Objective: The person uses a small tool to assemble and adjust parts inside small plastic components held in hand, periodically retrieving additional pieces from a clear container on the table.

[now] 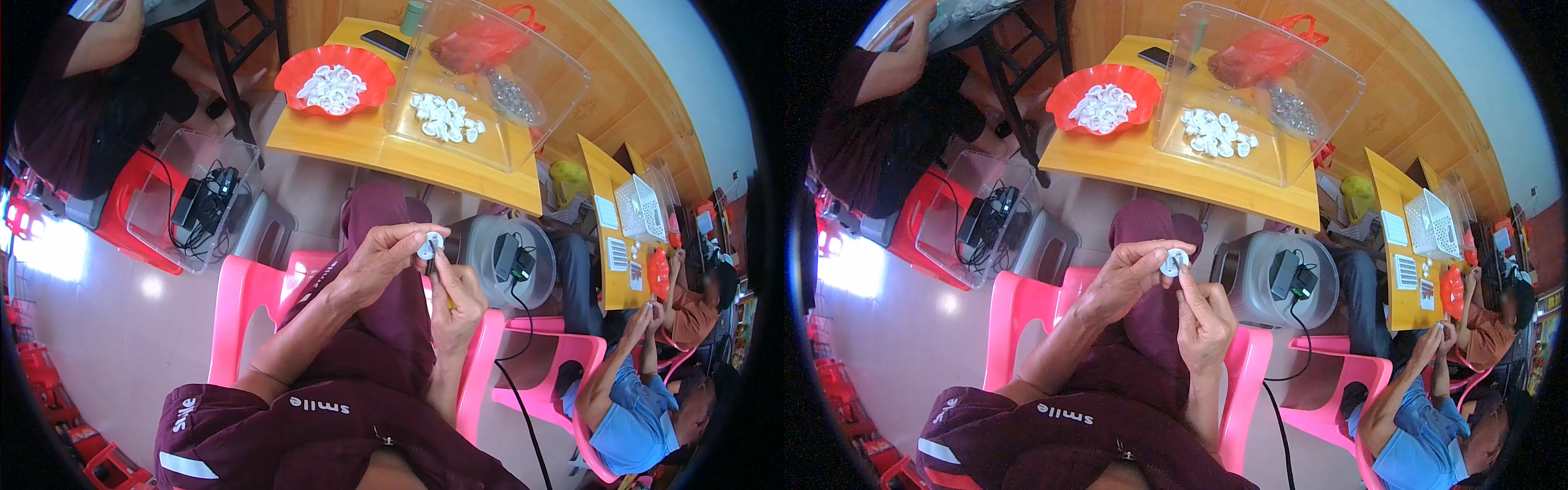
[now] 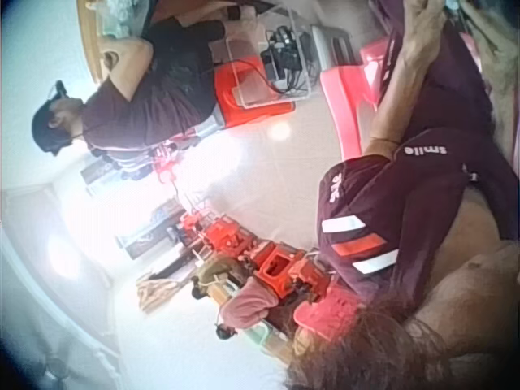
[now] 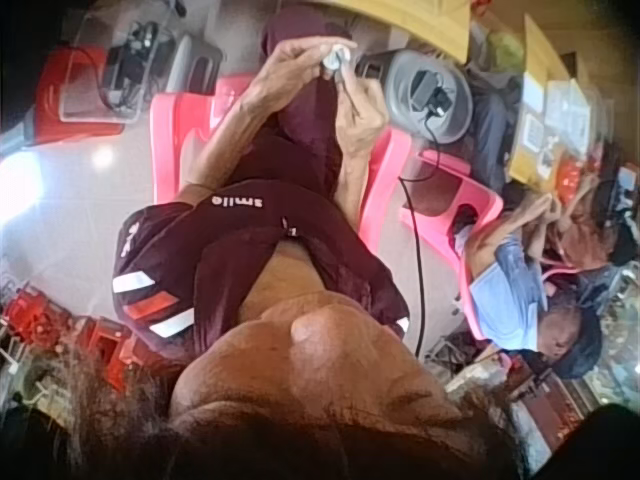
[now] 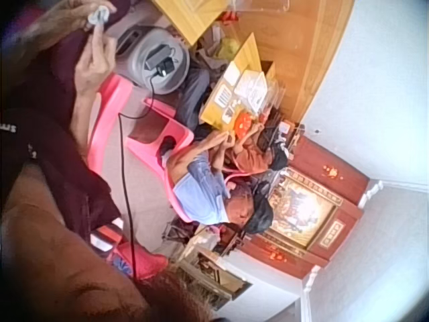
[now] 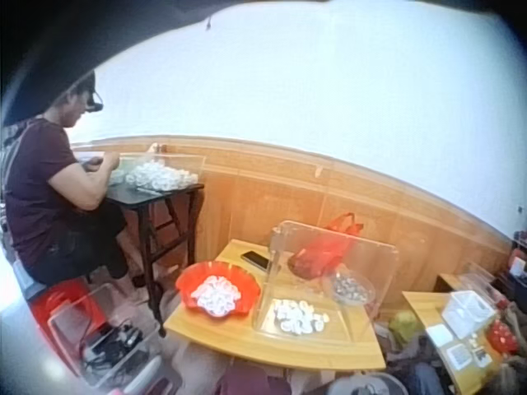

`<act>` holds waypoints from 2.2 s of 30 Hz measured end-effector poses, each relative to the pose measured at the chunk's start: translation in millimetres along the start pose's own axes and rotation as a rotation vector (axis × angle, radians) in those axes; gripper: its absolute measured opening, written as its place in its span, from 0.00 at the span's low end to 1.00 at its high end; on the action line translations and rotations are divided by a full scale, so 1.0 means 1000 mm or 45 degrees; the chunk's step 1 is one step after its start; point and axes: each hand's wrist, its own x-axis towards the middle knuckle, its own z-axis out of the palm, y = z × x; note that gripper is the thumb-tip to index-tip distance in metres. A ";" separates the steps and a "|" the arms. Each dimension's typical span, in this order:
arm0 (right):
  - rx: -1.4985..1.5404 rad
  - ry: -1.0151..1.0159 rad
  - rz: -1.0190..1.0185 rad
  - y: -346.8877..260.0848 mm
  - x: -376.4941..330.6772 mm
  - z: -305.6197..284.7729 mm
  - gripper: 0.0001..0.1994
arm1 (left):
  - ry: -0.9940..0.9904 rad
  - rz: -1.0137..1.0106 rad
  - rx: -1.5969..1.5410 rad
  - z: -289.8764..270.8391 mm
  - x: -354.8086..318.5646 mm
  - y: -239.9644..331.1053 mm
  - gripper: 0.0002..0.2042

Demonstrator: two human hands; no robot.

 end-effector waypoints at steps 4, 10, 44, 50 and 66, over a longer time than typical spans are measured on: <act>0.025 -0.047 0.011 -0.001 0.002 -0.003 0.18 | -0.040 -0.009 0.033 -0.003 0.001 0.000 0.16; 0.071 -0.064 0.070 0.002 0.001 -0.002 0.18 | -0.022 0.032 0.149 -0.003 0.002 -0.002 0.16; -0.442 -0.029 0.103 -0.015 -0.004 0.003 0.18 | 0.025 0.088 0.202 -0.007 0.006 -0.016 0.16; -0.276 0.090 0.084 -0.011 -0.003 0.004 0.19 | -0.003 0.033 0.077 -0.004 0.005 -0.012 0.16; -0.252 0.104 0.084 -0.009 -0.005 0.011 0.19 | 0.052 0.094 0.172 0.000 0.005 -0.013 0.14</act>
